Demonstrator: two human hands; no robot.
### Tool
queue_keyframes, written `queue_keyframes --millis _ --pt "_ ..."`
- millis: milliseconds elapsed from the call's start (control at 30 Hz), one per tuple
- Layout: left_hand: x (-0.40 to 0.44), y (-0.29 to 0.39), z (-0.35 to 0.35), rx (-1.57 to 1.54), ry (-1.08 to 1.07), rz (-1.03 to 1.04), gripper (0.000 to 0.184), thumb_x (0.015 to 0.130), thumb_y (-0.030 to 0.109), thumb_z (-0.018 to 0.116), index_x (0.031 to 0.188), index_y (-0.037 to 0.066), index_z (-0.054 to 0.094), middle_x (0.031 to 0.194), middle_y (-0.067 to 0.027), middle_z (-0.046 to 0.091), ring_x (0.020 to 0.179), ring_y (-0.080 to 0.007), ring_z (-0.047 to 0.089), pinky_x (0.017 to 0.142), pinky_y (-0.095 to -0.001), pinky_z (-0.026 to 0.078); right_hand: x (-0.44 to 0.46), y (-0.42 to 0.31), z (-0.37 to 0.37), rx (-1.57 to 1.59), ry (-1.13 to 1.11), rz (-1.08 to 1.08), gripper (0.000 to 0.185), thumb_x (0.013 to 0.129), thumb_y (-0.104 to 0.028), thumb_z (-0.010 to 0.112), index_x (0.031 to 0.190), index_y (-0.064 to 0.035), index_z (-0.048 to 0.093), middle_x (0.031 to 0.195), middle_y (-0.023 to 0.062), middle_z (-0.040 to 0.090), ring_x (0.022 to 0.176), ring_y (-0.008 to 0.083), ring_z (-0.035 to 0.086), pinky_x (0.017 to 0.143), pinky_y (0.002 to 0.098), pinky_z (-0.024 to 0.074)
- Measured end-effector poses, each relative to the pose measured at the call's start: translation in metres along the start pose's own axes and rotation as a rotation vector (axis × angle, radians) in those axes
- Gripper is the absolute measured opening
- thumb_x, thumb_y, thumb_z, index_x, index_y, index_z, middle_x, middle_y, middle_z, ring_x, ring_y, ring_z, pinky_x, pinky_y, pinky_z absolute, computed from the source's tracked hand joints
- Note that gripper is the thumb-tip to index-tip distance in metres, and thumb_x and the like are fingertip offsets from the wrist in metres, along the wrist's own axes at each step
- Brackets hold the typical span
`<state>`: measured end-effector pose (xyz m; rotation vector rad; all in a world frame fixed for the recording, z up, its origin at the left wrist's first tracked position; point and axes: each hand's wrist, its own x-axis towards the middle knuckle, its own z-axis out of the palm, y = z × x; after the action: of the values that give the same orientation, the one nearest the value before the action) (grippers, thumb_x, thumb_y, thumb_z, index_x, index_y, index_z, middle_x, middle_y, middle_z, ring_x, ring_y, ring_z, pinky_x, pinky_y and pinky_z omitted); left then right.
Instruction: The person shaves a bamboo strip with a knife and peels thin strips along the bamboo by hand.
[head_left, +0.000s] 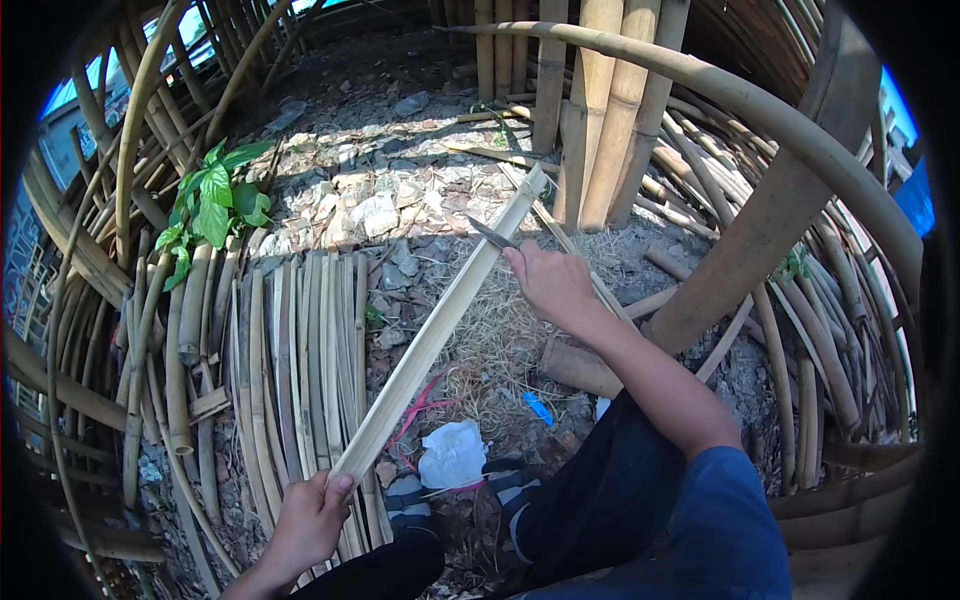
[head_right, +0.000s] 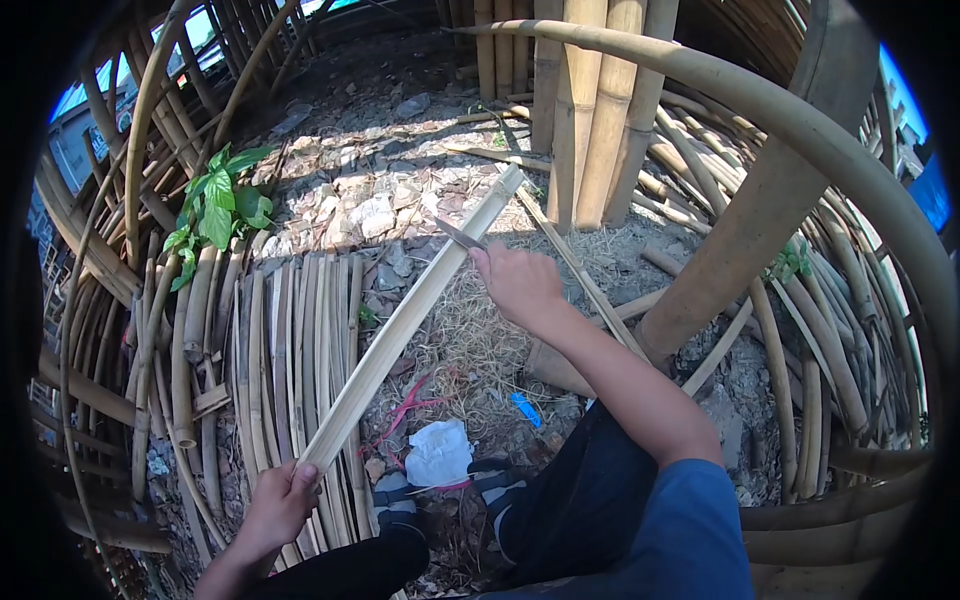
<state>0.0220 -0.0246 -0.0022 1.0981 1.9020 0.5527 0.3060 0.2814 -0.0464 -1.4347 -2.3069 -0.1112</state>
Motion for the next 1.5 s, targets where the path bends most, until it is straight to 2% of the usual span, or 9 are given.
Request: queue_keyframes --millis 67,367,700,767,867,967,1100,1167,1500 --pt "0.004 0.0 0.001 0.021 0.009 0.003 0.034 0.107 0.025 0.049 0.09 -0.003 0.059 0.062 0.0019 0.047 0.053 -0.006 0.043 0.048 -0.0271 0.036 0.003 -0.001 0.003 0.032 -0.005 0.028 0.048 0.106 -0.042 0.039 0.087 -0.0036 0.059 0.059 0.0192 0.064 0.056 0.04 0.067 0.053 0.0523 0.0522" --pt "0.006 0.022 0.003 0.249 0.092 0.132 0.042 0.106 0.029 0.049 0.084 -0.006 0.055 0.058 -0.0263 0.051 0.058 -0.0473 0.056 0.058 -0.0506 0.043 -0.079 -0.107 -0.011 0.312 0.046 -0.413 0.036 0.101 -0.036 0.055 0.08 -0.0069 0.056 0.053 0.0114 0.06 0.043 0.0293 0.061 0.038 0.0417 0.0463" --pt "-0.001 0.027 0.001 0.265 0.167 0.215 0.038 0.106 0.025 0.05 0.085 -0.006 0.056 0.054 -0.0248 0.049 0.051 -0.0444 0.055 0.05 -0.0475 0.041 -0.034 -0.066 0.005 0.175 0.146 -0.27 0.04 0.101 -0.04 0.054 0.078 -0.0072 0.056 0.051 0.0105 0.06 0.042 0.0288 0.062 0.038 0.0431 0.0486" --pt "-0.002 0.027 0.0 0.249 0.158 0.173 0.042 0.106 0.029 0.049 0.083 -0.005 0.055 0.053 -0.0166 0.049 0.046 -0.027 0.052 0.05 -0.0428 0.041 -0.027 -0.058 0.008 0.154 0.12 -0.244 0.039 0.102 -0.039 0.053 0.08 -0.0068 0.056 0.052 0.0115 0.06 0.044 0.0303 0.062 0.04 0.044 0.0481" --pt "-0.003 0.026 -0.001 0.269 0.153 0.179 0.042 0.106 0.029 0.049 0.083 -0.005 0.055 0.052 -0.0151 0.048 0.046 -0.0244 0.05 0.049 -0.0415 0.04 -0.021 -0.051 0.015 0.128 0.13 -0.218 0.039 0.103 -0.038 0.051 0.081 -0.0065 0.056 0.054 0.0123 0.061 0.045 0.0316 0.063 0.041 0.0449 0.0485" --pt "-0.002 0.02 -0.001 0.232 0.161 0.224 0.037 0.106 0.024 0.05 0.087 -0.007 0.055 0.05 -0.0214 0.047 0.044 -0.0397 0.052 0.046 -0.0458 0.038 -0.011 -0.039 0.013 0.117 0.119 -0.159 0.042 0.104 -0.04 0.047 0.081 -0.0061 0.057 0.057 0.014 0.064 0.048 0.0341 0.065 0.044 0.0464 0.0503" --pt "-0.008 0.027 -0.001 0.251 0.15 0.219 0.037 0.106 0.024 0.049 0.086 -0.007 0.055 0.049 -0.0209 0.047 0.043 -0.039 0.052 0.046 -0.0459 0.038 0.008 -0.012 0.011 0.084 0.015 0.018 0.05 0.106 -0.044 0.037 0.086 -0.004 0.06 0.066 0.0206 0.068 0.06 0.0412 0.068 0.057 0.0526 0.0534" --pt "-0.009 0.025 -0.001 0.265 0.119 0.16 0.041 0.106 0.027 0.049 0.082 -0.005 0.056 0.052 -0.0134 0.048 0.045 -0.0213 0.048 0.049 -0.0403 0.039 0.017 0.007 0.016 0.066 0.006 0.067 0.053 0.106 -0.044 0.035 0.087 -0.0033 0.062 0.069 0.0224 0.068 0.064 0.0421 0.068 0.061 0.0539 0.0534" --pt "-0.017 0.044 -0.009 0.308 0.198 0.286 0.03 0.104 0.018 0.053 0.085 -0.005 0.054 0.052 -0.022 0.049 0.048 -0.0426 0.055 0.048 -0.047 0.039 0.037 0.062 0.022 0.106 0.028 0.481 0.065 0.106 -0.046 0.029 0.095 0.0041 0.07 0.088 0.0311 0.069 0.09 0.0475 0.068 0.081 0.0545 0.0524"
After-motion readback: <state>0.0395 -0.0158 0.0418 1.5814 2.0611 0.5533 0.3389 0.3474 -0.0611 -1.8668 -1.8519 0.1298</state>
